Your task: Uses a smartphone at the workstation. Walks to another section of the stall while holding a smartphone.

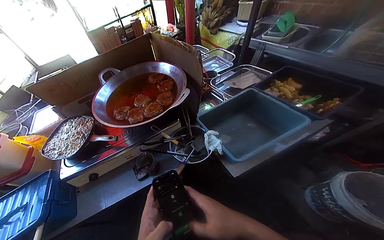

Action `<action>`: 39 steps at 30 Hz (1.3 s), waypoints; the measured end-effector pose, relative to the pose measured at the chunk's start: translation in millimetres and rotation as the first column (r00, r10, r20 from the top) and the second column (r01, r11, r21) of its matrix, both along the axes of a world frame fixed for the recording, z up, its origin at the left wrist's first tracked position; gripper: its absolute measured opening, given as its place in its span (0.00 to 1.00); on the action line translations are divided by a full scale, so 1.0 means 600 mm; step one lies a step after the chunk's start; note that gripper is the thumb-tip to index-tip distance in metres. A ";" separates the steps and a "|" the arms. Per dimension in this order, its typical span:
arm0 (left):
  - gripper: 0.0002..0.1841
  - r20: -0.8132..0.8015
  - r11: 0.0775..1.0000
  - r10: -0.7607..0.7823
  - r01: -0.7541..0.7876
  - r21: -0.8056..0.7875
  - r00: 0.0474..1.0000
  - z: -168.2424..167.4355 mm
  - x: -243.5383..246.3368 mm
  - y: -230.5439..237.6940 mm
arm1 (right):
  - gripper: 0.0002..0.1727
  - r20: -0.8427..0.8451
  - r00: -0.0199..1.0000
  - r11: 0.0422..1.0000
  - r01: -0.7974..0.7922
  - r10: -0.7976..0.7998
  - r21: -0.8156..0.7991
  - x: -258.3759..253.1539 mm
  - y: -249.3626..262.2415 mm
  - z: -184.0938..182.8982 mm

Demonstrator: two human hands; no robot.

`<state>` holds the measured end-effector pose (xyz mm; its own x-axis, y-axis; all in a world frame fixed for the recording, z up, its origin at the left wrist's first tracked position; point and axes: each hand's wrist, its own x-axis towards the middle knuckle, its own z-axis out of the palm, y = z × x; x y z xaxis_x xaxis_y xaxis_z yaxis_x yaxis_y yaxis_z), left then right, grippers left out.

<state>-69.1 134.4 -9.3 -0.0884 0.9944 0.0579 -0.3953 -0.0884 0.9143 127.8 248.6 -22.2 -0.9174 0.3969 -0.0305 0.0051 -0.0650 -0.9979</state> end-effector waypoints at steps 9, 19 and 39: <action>0.54 0.011 1.000 -0.001 0.001 0.006 1.000 -0.005 -0.001 -0.003 | 0.50 0.015 1.000 1.000 0.001 -0.001 -0.007 -0.001 -0.004 0.001; 0.54 0.012 1.000 -0.003 0.002 0.021 1.000 -0.008 0.000 -0.006 | 0.48 0.005 1.000 1.000 0.001 -0.001 -0.015 0.001 -0.007 -0.002; 0.54 -0.008 1.000 0.023 -0.023 -0.012 1.000 -0.008 0.001 -0.021 | 0.48 0.008 1.000 1.000 0.005 -0.005 0.018 0.001 -0.017 -0.004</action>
